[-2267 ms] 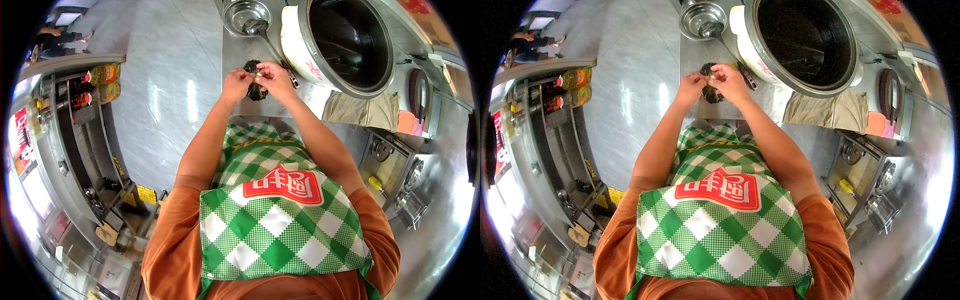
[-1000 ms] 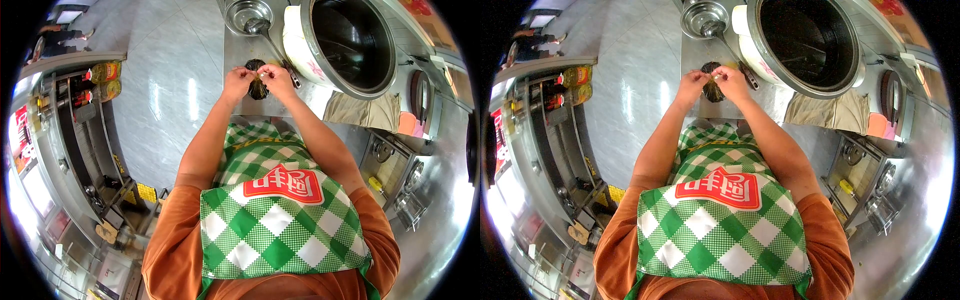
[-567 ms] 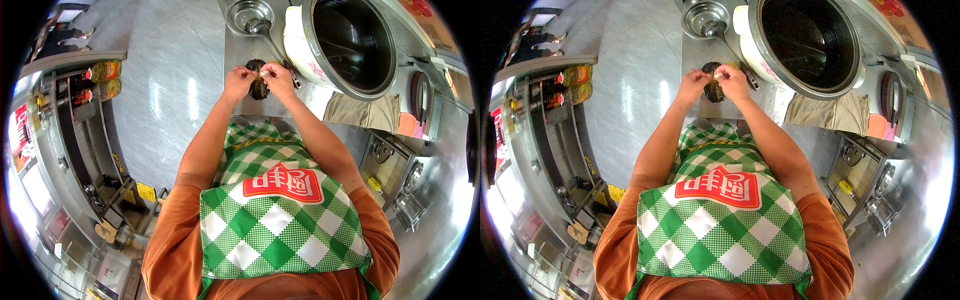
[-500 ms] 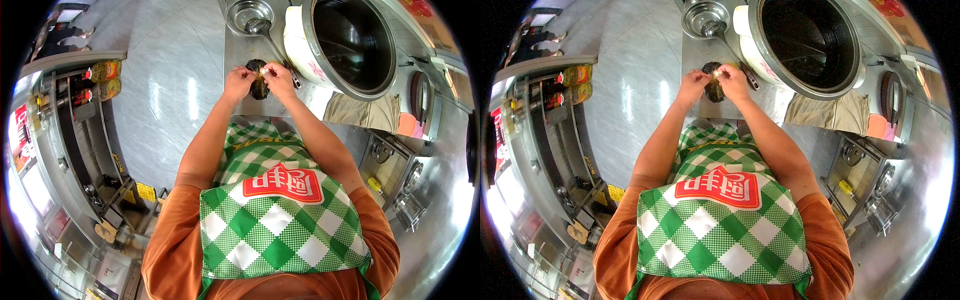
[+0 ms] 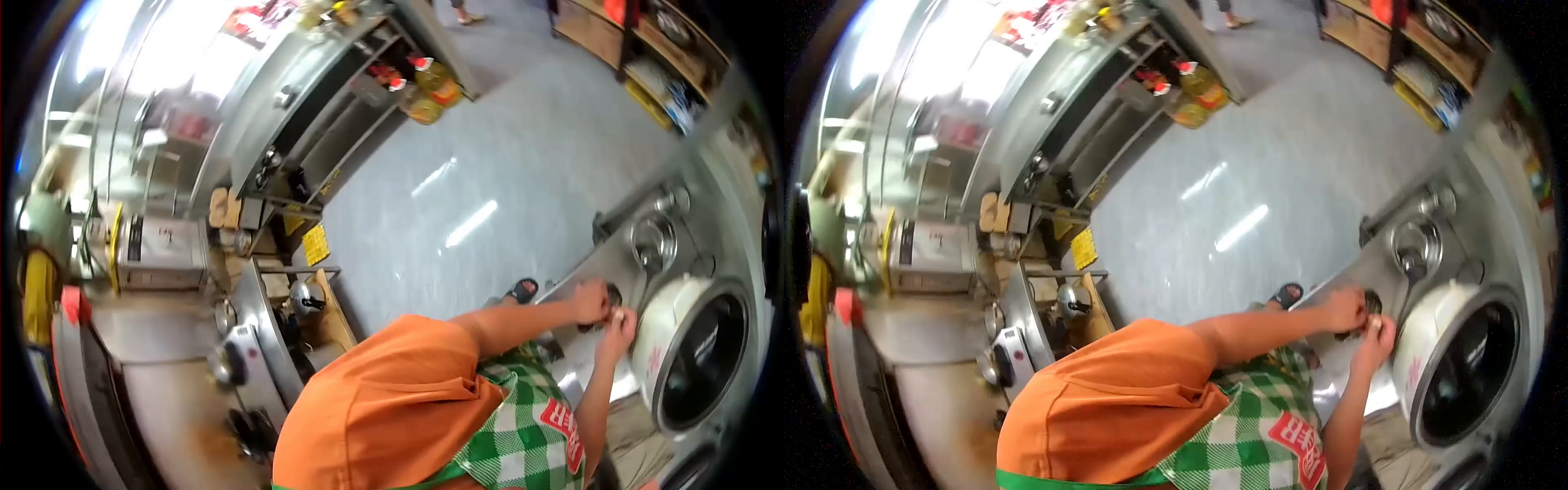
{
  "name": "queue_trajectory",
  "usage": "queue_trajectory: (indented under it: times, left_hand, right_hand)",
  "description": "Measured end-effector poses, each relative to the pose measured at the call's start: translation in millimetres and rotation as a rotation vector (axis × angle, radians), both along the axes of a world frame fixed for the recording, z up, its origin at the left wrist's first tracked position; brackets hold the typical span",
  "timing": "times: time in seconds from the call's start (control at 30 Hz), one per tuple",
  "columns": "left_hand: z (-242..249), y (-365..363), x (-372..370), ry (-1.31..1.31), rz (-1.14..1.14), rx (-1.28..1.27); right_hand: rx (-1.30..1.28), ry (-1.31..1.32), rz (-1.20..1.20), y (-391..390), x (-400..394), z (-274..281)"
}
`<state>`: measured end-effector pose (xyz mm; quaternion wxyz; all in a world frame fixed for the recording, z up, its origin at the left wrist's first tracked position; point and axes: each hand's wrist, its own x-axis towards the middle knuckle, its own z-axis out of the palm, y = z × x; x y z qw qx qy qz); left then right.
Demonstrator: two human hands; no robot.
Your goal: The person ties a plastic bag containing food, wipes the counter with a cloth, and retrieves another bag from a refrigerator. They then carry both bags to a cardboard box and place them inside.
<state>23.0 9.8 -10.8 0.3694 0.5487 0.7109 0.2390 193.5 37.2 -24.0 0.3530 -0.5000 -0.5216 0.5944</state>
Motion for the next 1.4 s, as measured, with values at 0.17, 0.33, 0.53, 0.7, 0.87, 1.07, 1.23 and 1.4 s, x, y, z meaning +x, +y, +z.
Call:
queue_trajectory:
  times: [0.17,0.33,0.53,0.7,0.87,1.07,1.23,1.4]
  left_hand:
    - [6.6,-12.5,15.0,-0.264,0.277,0.245]
    - [-20.1,-12.8,17.5,-0.252,0.131,0.423]
    - [-17.0,-17.2,11.7,-0.18,0.07,0.549]
    - [-6.4,-21.1,5.6,-0.136,0.008,0.57]
    - [-2.5,-19.0,10.1,-0.002,-0.024,0.635]
    - [-3.8,-20.5,19.8,0.03,-0.008,0.596]
    - [-1.9,-16.3,15.2,-0.057,-0.014,0.527]
    - [-9.3,-13.6,13.5,-0.087,-0.053,0.571]
  right_hand:
    - [-0.171,0.116,0.019,0.3,-7.7,7.2]
    - [-0.229,0.062,-0.003,2.2,-4.2,13.4]
    - [-0.384,0.063,-0.031,9.1,-3.0,16.8]
    - [-0.435,-0.004,-0.007,9.1,-5.1,24.7]
    - [-0.363,-0.132,-0.024,11.2,-12.0,35.9]
    - [-0.334,-0.157,-0.034,9.8,-14.0,35.3]
    - [-0.002,-0.447,0.059,3.5,-16.7,39.4]
    - [0.113,-0.431,0.03,2.4,-7.8,25.7]
